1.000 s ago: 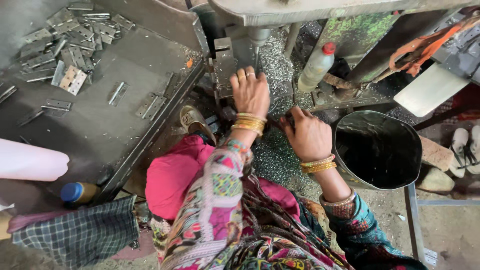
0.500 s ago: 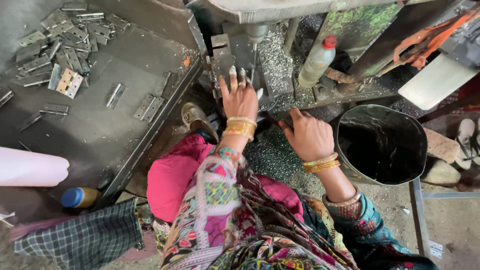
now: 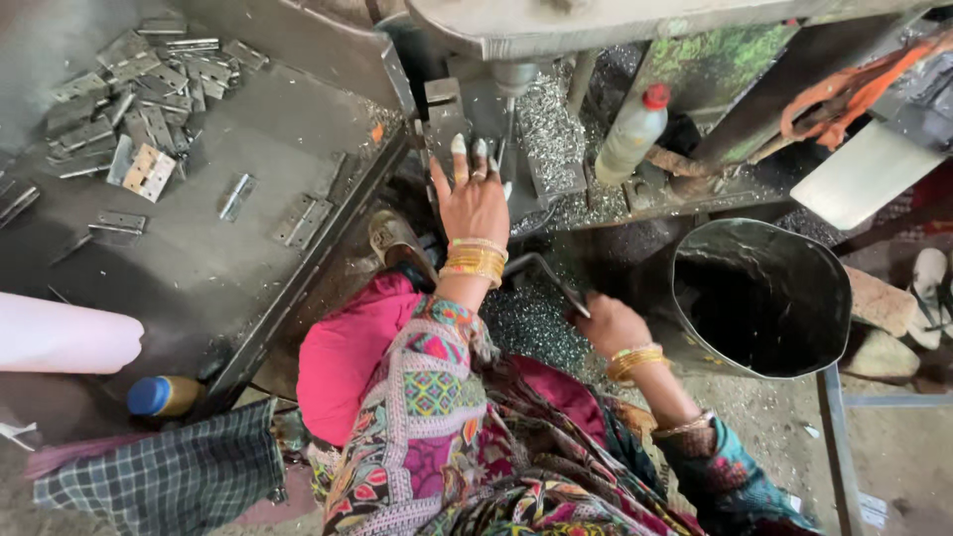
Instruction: The person sits on the floor and repeatedly picks up small metal pieces from a tray, places them under a drill press, and operates the machine to drill holes. After each cycle, the person removes the drilled piece and places it back into the tray.
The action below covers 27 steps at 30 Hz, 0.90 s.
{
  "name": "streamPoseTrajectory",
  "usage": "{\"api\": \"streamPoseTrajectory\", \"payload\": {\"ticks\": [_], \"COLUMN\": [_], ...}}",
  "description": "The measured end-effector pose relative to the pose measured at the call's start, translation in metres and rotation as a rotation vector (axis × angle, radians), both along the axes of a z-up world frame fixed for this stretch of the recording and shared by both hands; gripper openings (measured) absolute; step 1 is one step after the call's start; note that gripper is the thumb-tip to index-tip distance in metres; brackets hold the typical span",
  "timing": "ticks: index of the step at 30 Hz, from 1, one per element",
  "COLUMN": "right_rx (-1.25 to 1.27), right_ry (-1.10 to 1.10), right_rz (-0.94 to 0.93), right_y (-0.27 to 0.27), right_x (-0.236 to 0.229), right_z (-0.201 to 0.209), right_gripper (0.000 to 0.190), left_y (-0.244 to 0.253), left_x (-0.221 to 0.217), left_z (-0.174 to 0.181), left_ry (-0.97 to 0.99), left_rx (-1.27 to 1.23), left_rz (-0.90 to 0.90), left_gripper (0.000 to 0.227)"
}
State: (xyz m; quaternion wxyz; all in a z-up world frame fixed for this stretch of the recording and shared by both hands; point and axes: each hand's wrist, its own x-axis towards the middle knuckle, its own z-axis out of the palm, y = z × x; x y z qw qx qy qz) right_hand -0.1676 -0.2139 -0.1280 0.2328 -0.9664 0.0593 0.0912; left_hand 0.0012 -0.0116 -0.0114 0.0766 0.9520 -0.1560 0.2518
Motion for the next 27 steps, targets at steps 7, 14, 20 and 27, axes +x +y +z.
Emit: {"api": "streamPoseTrajectory", "payload": {"ticks": [7, 14, 20, 27], "right_rx": [-0.101, 0.027, -0.109, 0.02], "right_ry": [-0.055, -0.057, -0.05, -0.037], "right_rz": [0.01, -0.061, 0.025, -0.067], "right_y": [0.0, 0.011, -0.007, 0.014], "right_x": [0.006, -0.013, 0.006, -0.004], "right_z": [0.029, 0.004, 0.014, -0.002], "right_gripper": [0.05, 0.042, 0.039, 0.039], "left_y": [-0.007, 0.005, -0.003, 0.0], "left_x": [0.005, 0.004, 0.024, 0.03], "left_z": [-0.009, -0.009, -0.015, -0.014], "left_ry": [0.045, 0.18, 0.06, 0.037], "left_rx": [0.186, -0.046, 0.063, -0.018], "left_rz": [0.104, -0.013, 0.029, 0.048], "left_gripper": [0.035, 0.041, 0.036, 0.04]}}
